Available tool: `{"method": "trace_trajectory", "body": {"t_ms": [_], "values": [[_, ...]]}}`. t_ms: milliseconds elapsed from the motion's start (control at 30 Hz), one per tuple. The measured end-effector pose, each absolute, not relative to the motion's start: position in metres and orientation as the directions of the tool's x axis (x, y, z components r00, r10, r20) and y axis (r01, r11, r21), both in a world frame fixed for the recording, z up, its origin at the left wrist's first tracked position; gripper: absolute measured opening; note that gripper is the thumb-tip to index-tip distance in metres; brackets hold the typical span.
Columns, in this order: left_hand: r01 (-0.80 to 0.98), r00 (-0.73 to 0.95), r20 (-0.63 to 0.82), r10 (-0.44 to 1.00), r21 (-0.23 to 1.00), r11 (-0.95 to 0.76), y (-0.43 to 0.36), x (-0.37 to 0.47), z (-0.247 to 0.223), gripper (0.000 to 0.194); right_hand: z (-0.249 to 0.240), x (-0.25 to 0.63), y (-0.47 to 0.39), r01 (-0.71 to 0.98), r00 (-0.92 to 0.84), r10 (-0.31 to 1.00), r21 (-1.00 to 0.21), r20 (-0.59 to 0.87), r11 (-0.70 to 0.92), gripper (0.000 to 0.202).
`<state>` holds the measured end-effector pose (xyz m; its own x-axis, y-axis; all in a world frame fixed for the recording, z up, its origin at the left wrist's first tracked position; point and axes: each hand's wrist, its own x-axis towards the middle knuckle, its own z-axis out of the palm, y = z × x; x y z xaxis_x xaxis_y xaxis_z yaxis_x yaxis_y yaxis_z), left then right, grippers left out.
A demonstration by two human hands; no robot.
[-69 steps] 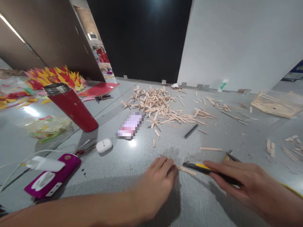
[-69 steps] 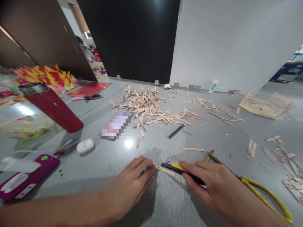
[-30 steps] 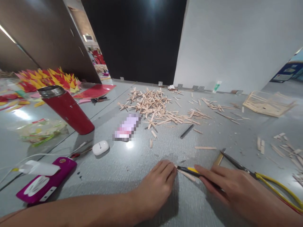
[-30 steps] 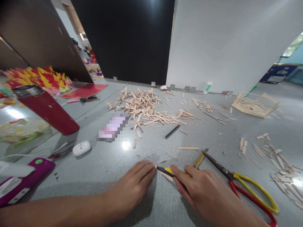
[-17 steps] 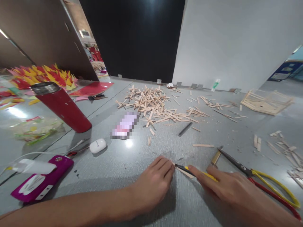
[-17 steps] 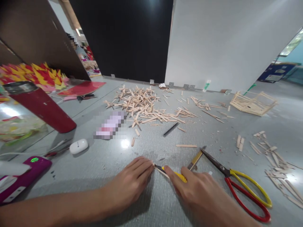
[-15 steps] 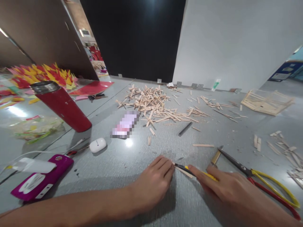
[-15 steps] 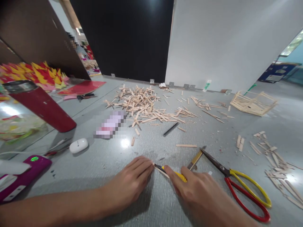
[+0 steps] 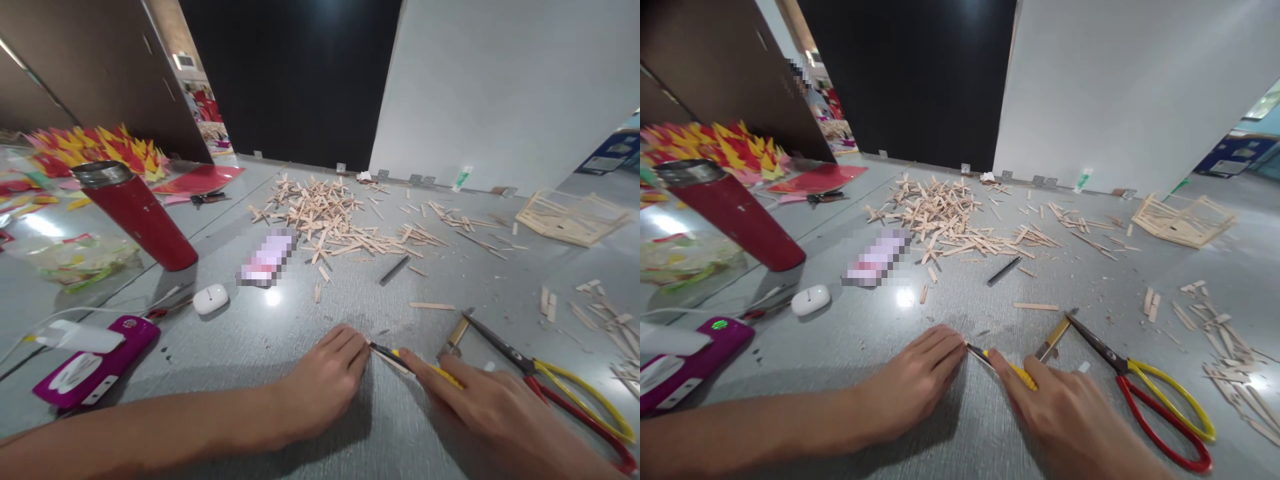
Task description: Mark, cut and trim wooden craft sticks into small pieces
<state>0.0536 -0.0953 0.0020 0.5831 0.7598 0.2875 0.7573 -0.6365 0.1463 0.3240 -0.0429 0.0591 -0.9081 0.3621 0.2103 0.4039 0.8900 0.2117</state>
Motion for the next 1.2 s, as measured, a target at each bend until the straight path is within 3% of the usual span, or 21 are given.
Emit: {"method": "trace_trajectory", "body": {"t_ms": [100, 333, 567, 900, 1033, 1200], "values": [[0.755, 0.58, 0.3, 0.758, 0.152, -0.638, -0.095, 0.053, 0.0, 0.032, 0.06, 0.323, -0.043, 0.394, -0.909, 0.357, 0.164, 0.216, 0.904, 0.054], [0.756, 0.577, 0.316, 0.753, 0.141, -0.639, -0.094, 0.053, -0.003, 0.029, 0.062, 0.326, -0.048, 0.394, -0.914, 0.353, 0.228, 0.199, 0.891, 0.064], [0.752, 0.573, 0.321, 0.754, 0.161, -0.639, -0.094, 0.053, -0.002, 0.031, 0.061, 0.324, -0.047, 0.401, -0.906, 0.354, 0.2, 0.232, 0.894, 0.051], [0.757, 0.575, 0.294, 0.764, 0.162, -0.632, -0.095, 0.054, 0.001, 0.031, 0.071, 0.321, -0.047, 0.396, -0.914, 0.362, 0.204, 0.184, 0.895, 0.076], [0.743, 0.606, 0.31, 0.732, 0.107, -0.661, -0.092, 0.053, 0.004, 0.023, 0.078, 0.322, -0.042, 0.36, -0.93, 0.329, 0.226, 0.165, 0.905, 0.081], [0.722, 0.669, 0.214, 0.712, 0.042, -0.691, -0.087, 0.049, 0.014, 0.022, 0.077, 0.326, -0.037, 0.336, -0.942, 0.323, 0.248, 0.094, 0.909, 0.082]]}}
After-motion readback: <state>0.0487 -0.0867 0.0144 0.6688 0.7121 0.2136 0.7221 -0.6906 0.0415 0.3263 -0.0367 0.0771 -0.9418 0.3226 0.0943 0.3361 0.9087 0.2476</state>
